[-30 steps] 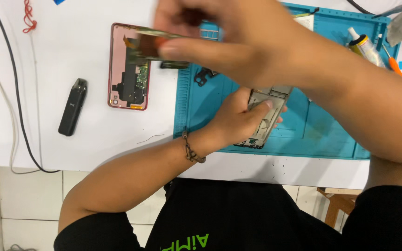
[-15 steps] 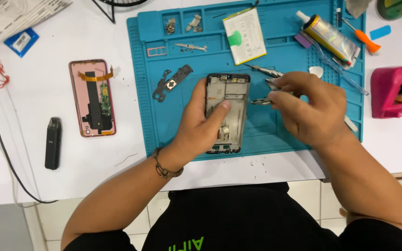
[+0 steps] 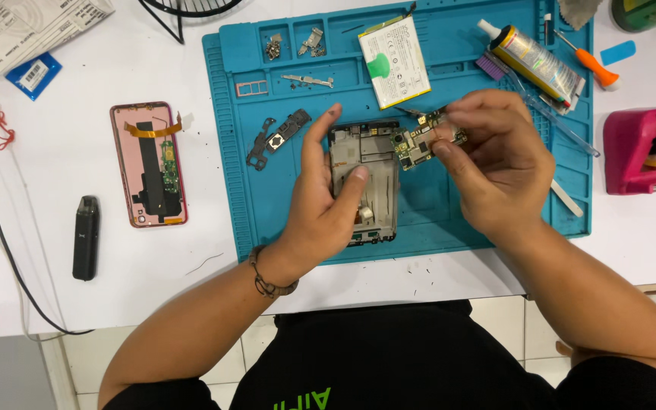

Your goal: The person applies adhesive from a tube along the edges of a smartphone chassis. They then align and press a screen assembly onto the chassis, securing the two parts together. Finally, the person connects a ribbon cable to the internal circuit board.

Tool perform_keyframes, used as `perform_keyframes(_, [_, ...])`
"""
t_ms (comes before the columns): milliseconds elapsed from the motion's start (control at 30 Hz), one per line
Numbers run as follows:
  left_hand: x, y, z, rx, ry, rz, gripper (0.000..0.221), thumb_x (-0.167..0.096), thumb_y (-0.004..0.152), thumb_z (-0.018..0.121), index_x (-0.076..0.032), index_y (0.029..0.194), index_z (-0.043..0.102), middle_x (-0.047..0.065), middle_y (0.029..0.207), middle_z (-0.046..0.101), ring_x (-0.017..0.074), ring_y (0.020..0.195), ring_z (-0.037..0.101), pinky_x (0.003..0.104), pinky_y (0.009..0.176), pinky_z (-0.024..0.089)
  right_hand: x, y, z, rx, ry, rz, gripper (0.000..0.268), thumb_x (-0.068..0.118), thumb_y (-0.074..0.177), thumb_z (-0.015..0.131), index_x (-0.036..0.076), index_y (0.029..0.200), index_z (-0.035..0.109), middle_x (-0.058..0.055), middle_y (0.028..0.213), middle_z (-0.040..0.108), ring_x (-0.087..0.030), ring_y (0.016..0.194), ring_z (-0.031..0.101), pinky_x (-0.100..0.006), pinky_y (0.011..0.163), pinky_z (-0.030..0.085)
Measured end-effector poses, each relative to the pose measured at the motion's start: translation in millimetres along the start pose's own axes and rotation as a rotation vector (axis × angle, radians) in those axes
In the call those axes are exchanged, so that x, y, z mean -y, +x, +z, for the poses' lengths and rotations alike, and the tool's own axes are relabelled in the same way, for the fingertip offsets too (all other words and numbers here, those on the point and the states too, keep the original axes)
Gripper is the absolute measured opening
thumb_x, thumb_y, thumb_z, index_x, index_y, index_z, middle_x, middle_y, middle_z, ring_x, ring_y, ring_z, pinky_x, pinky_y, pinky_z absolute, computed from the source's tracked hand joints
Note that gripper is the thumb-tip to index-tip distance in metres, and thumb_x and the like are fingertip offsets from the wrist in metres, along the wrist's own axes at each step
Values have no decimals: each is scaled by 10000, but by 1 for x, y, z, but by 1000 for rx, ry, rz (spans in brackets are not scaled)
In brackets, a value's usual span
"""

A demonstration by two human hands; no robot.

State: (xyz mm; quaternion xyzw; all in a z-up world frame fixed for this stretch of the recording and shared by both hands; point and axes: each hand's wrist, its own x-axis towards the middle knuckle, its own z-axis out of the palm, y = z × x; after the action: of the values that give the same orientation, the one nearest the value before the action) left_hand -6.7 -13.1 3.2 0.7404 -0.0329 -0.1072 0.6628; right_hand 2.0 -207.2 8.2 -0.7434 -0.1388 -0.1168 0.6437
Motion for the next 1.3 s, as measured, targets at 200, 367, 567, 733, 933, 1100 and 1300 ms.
perform_keyframes(200, [-2,0,-1,77,-113,-47,523,-157,956,452,-90,1431,243,68,1074,595,71,556,464,236,545,467,6,5,3,12,124,302,576,-129,873,616,18,1363,351,-245,1378,452,-228,914,619,-305,906,554])
perform_keyframes(367, [-1,-2,-2,64,-167,-9,472,-116,964,445,-75,1403,276,90,1300,480,124,876,525,264,758,493,4,9,0,40,222,334,242,-106,876,588,14,1077,526,-245,1341,531,-231,1015,656,-325,977,577])
perform_keyframes(567, [-1,-3,-4,71,-194,6,453,-100,967,444,-80,1394,295,73,1191,535,124,826,491,257,731,462,9,17,-7,41,222,432,159,-26,884,602,50,975,496,-154,1058,606,-286,901,667,-344,828,613])
perform_keyframes(733, [-2,-4,-4,77,-217,-32,460,-95,975,441,-86,1408,287,46,936,574,83,588,444,235,554,429,9,15,7,120,215,425,172,-1,889,627,-21,1050,568,-171,996,577,-214,746,610,-274,740,555])
perform_keyframes(933, [-3,-8,-8,111,-283,5,517,-157,968,411,-77,1449,241,66,1017,594,122,787,543,280,765,511,23,15,16,192,67,363,101,-66,921,580,-75,1018,552,-228,978,585,-314,750,688,-350,770,618])
perform_keyframes(1100, [1,-10,-6,109,-265,120,488,-151,1020,361,-24,1463,200,143,1563,271,273,1445,370,377,1216,370,23,14,18,172,18,404,110,-62,916,617,-98,1009,572,-230,949,634,-284,739,680,-313,709,608])
perform_keyframes(1300, [-1,-10,-7,90,-175,124,471,-198,1028,354,-29,1452,236,124,1536,343,248,1380,468,338,1158,430,21,15,14,194,-40,422,112,-39,911,646,-83,988,579,-200,926,640,-249,721,673,-290,676,583])
